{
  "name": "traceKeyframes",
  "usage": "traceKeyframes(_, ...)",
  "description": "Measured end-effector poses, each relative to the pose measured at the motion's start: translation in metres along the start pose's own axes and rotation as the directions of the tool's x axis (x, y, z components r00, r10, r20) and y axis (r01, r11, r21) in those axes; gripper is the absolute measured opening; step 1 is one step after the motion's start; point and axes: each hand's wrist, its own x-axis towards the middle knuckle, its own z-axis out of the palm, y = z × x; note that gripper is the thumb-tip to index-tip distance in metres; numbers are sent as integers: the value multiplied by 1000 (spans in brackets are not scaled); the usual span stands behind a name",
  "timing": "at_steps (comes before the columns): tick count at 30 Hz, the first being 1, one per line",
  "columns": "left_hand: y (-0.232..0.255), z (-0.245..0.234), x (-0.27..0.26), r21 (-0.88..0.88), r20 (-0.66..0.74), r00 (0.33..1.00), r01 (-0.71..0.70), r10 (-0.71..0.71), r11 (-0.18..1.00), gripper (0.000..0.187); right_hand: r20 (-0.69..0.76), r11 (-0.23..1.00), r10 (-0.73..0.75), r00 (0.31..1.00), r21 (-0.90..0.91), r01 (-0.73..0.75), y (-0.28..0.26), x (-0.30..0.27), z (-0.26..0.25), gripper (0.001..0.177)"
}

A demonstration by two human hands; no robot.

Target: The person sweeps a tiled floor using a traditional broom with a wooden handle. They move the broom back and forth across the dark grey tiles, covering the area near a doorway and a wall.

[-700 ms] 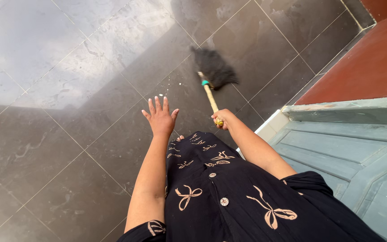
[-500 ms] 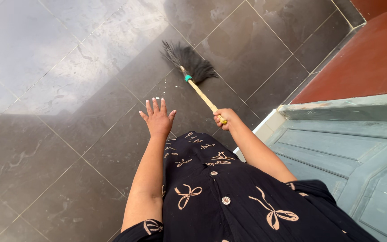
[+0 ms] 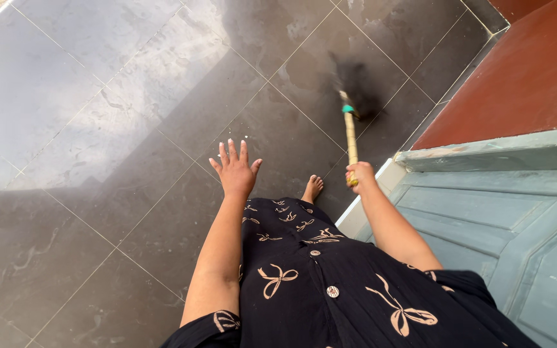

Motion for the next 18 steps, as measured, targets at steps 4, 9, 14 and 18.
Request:
traceKeyframes(4,13,-5,18,-11,-3,999,49,-49,999,77,-115,982,142,983,145,-124,-44,24,-24,13)
traceKeyframes(9,34,-3,36,0,-11,997,76,-76,997,78,-114,897,383,917,281,-340,-81,58,-62,20)
traceKeyframes(14,59,8,55,11,26,994,108,-108,994,75,132,872,414,900,227,-434,-79,96,-53,24)
traceKeyframes(18,74,19,69,-1,43,990,131,-131,991,74,146,889,409,901,159,-429,-73,100,4,18)
